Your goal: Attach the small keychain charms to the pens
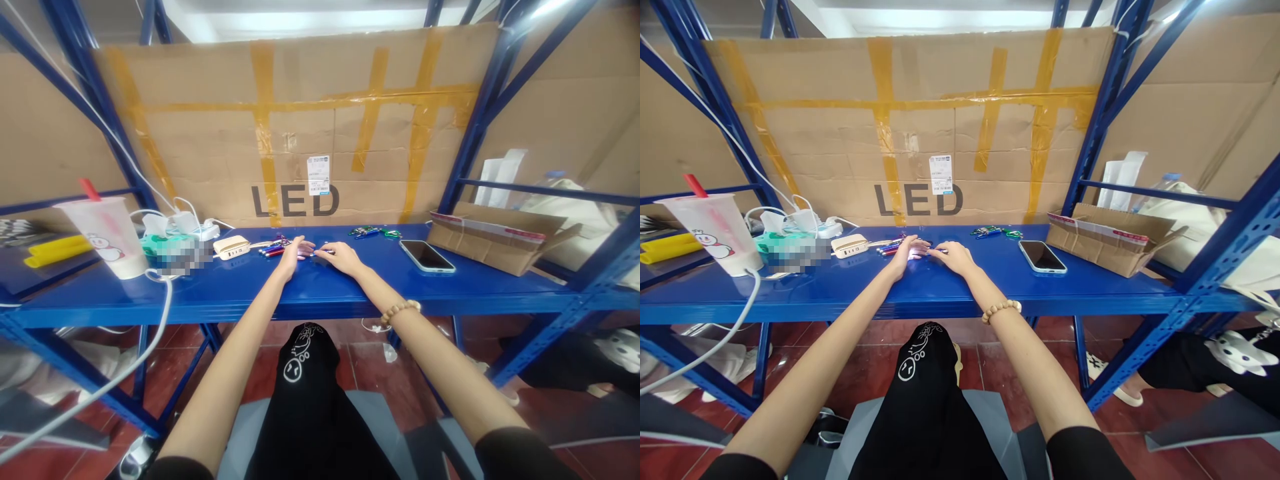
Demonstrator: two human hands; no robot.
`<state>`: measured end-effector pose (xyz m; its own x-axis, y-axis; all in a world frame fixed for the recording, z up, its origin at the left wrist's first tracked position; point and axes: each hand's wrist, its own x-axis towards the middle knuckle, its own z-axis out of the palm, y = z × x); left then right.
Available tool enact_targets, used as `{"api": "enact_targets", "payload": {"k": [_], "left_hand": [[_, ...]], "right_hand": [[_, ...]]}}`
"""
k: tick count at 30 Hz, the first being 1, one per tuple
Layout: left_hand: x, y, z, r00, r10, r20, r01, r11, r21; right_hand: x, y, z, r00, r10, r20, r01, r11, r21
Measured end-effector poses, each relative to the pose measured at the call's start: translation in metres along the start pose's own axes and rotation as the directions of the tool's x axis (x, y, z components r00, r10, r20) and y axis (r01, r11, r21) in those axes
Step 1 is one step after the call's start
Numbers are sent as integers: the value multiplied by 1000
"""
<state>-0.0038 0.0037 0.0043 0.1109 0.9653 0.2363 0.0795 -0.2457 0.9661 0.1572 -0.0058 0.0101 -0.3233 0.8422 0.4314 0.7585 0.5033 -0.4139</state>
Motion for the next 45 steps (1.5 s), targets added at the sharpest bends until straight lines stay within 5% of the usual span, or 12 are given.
{"api": "enact_targets", "payload": {"k": [28, 45], "left_hand": [[0, 0, -1, 1000, -2, -4, 2, 999, 36], [-6, 5, -1, 1000, 13, 10, -13, 999, 37]], "right_hand": [[2, 2, 0, 1000, -6, 10, 6, 1000, 20], [2, 5, 6, 995, -52, -81, 59, 994, 92]]}}
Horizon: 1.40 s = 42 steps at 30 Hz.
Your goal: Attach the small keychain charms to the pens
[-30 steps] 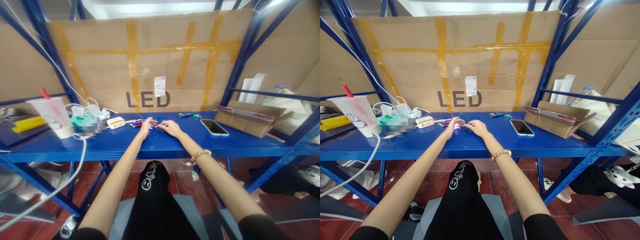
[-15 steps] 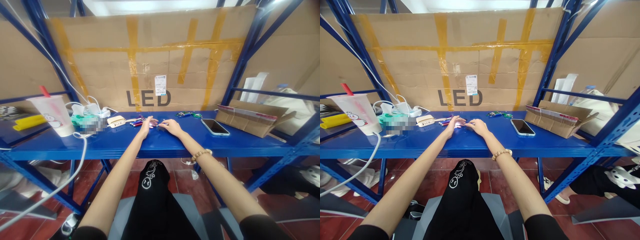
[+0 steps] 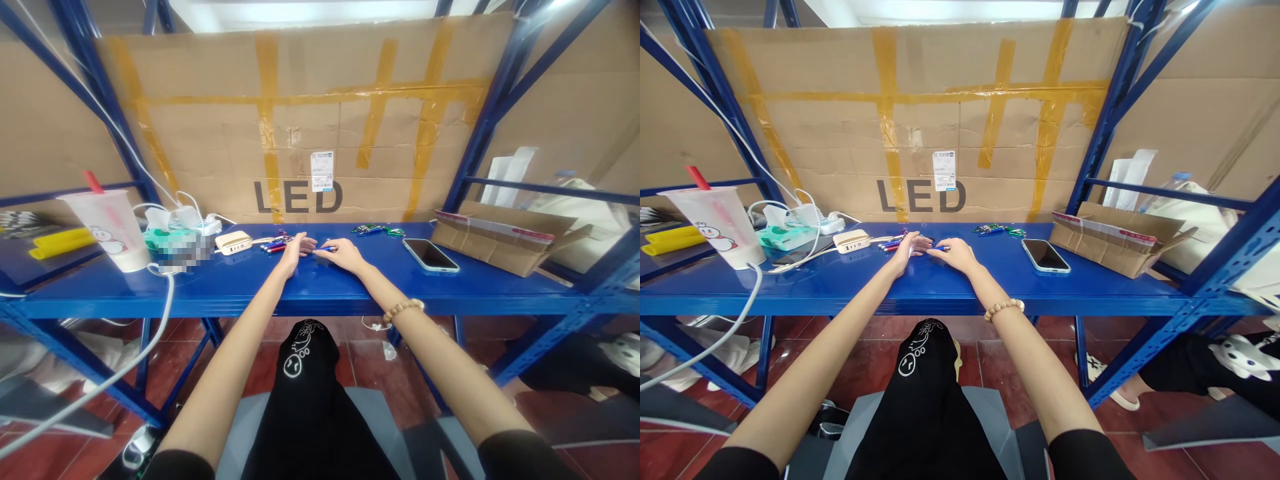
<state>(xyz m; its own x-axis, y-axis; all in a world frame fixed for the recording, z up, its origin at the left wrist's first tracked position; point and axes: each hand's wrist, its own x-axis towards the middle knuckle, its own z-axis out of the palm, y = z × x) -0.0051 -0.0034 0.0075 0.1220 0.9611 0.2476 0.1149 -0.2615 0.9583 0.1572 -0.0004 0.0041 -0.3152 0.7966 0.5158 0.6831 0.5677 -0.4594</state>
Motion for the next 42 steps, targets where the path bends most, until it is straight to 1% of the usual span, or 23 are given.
{"api": "enact_targets", "payload": {"k": [8, 13, 17, 23, 29, 34, 38, 42], "left_hand": [[2, -2, 0, 1000, -4, -9, 4, 1000, 6], [4, -3, 0, 1000, -25, -11, 25, 999, 30], [2, -2, 0, 1000, -10, -2, 10, 999, 53], [2, -3, 0, 1000, -6, 1, 6, 999, 37], [4, -5, 0, 1000, -24, -4, 24, 999, 23], [4, -4, -1, 1000, -26, -3, 27, 1000, 14], [5, -5, -1, 999, -33, -1, 33, 999, 16], [5, -5, 0, 1000, -21, -4, 21, 1000, 19]], "right_hand": [[0, 0, 0, 998, 0, -67, 3, 999, 37], [-1, -1, 0, 998, -21, -61, 23, 999, 41], [-1, -1, 0, 999, -24, -41, 26, 999, 36], [-1, 0, 0, 1000, -16, -4, 16, 999, 32], [-1, -1, -1, 1000, -8, -18, 9, 999, 44], [0, -2, -2, 999, 27, -27, -26, 999, 30], [-1, -2, -2, 1000, 14, -22, -13, 999, 36], [-1, -3, -2, 1000, 27, -16, -26, 999, 28]]}}
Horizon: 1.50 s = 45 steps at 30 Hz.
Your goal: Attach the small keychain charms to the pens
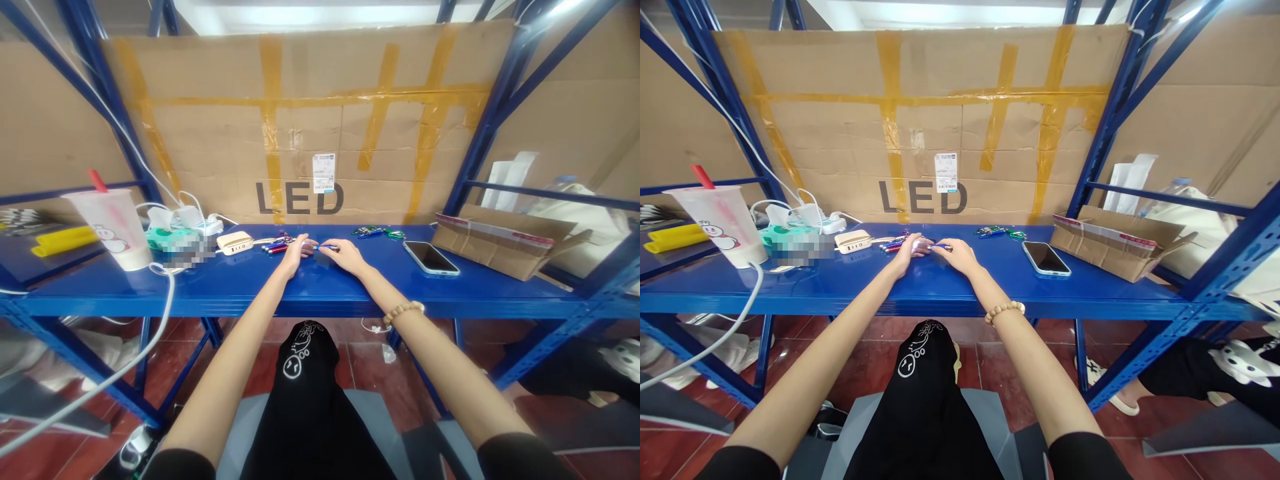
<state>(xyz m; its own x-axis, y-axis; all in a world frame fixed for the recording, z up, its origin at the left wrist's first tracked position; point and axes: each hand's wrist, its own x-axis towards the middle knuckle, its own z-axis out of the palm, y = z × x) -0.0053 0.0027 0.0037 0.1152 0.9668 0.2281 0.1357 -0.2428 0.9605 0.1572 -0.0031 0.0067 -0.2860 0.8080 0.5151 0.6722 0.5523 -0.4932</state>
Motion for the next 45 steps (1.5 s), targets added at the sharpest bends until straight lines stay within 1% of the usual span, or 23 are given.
{"api": "enact_targets", "payload": {"k": [6, 13, 20, 33, 45], "left_hand": [[1, 0, -1, 1000, 4, 7, -4, 1000, 21], [0, 1, 0, 1000, -8, -7, 9, 1000, 17], [-3, 4, 1, 1000, -6, -3, 6, 1000, 18], [-1, 2, 1, 1000, -12, -6, 12, 1000, -2], [0, 0, -1, 1000, -1, 5, 1, 1000, 7]], "right_hand": [[-1, -1, -1, 1000, -14, 2, 14, 1000, 1], [-1, -2, -1, 1000, 12, 1, -12, 1000, -10], [0, 0, 0, 1000, -5, 8, 5, 1000, -23], [0, -1, -1, 1000, 7, 12, -7, 999, -35], [0, 0, -1, 1000, -9, 13, 9, 1000, -26]]}}
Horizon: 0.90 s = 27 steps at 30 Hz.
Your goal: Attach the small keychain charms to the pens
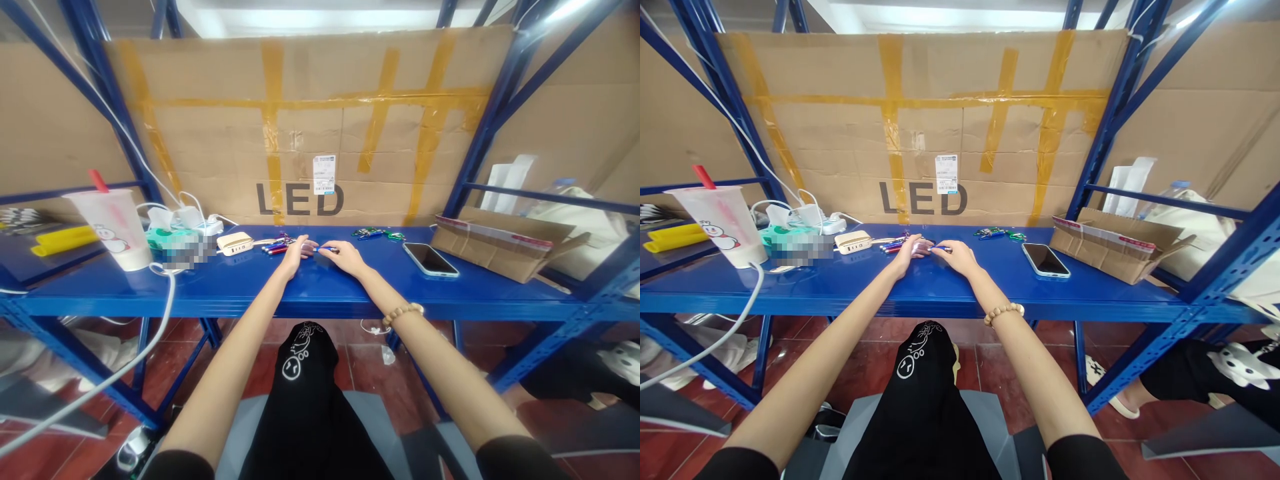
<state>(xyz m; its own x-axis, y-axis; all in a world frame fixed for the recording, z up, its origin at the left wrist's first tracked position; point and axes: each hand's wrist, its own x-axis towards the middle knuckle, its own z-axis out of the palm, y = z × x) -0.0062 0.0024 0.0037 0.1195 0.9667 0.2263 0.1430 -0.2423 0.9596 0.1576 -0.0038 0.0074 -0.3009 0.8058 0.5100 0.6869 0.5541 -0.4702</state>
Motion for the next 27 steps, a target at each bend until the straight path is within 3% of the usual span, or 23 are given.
{"api": "enact_targets", "payload": {"k": [27], "left_hand": [[-2, 1, 1, 1000, 7, -31, -8, 1000, -19]], "right_hand": [[1, 4, 3, 1000, -16, -2, 16, 1000, 0]]}}
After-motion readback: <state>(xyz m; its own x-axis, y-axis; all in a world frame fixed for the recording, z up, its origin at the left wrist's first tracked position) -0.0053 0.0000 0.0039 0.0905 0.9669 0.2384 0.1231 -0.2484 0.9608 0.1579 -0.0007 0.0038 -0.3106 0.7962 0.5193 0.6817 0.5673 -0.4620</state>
